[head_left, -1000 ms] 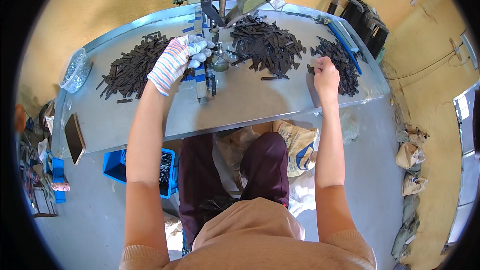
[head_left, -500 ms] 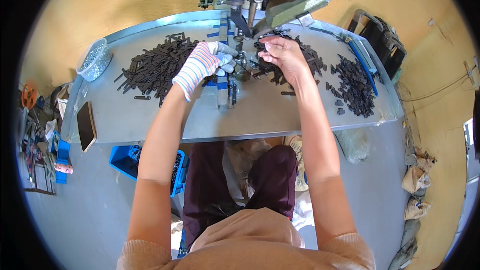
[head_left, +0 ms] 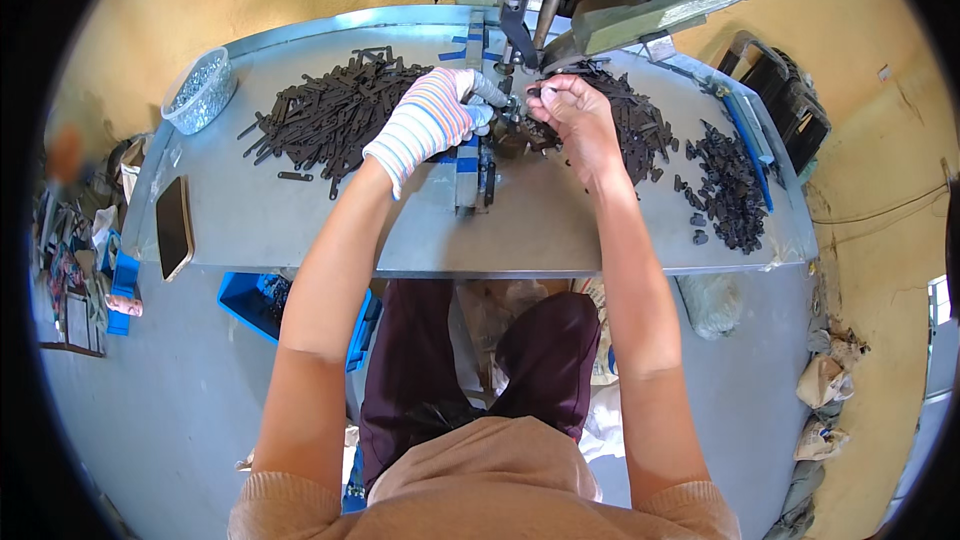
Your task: The person repeatedly picks small dark metal pieces from a pile, places them into a press machine, and operates the press. After each press, the person removes the processed piece and places it into a blue bin. The cycle continues throughout the clip.
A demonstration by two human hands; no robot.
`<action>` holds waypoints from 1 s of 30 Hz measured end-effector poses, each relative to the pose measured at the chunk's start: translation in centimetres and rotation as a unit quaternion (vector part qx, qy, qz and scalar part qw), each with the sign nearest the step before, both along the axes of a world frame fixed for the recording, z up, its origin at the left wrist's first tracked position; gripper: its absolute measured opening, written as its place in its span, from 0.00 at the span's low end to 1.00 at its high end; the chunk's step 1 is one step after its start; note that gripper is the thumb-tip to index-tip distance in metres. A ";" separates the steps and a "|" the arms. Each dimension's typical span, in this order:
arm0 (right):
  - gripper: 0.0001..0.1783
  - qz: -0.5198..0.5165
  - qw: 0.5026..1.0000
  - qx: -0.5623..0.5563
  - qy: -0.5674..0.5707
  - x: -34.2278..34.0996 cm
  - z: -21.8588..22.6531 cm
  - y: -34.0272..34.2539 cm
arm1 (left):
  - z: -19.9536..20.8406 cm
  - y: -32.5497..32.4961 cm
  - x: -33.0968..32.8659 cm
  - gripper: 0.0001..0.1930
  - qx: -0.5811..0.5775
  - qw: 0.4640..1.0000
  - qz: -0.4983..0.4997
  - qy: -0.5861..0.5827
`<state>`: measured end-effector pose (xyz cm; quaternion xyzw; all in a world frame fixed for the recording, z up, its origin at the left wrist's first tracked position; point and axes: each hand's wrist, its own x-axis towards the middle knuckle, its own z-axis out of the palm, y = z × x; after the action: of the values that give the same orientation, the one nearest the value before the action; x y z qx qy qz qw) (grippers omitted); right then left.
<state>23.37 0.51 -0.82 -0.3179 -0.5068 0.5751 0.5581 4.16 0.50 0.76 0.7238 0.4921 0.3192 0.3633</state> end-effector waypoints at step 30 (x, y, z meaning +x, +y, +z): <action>0.07 0.032 0.997 -0.065 -0.002 -0.8 -0.5 0.3 | -0.3 0.6 -1.3 0.09 -0.139 0.868 0.075 -0.471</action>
<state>22.59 0.77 -1.34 -0.3381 -0.4793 0.6238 0.5166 2.84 1.07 0.49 0.3908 0.3546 0.5766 0.6237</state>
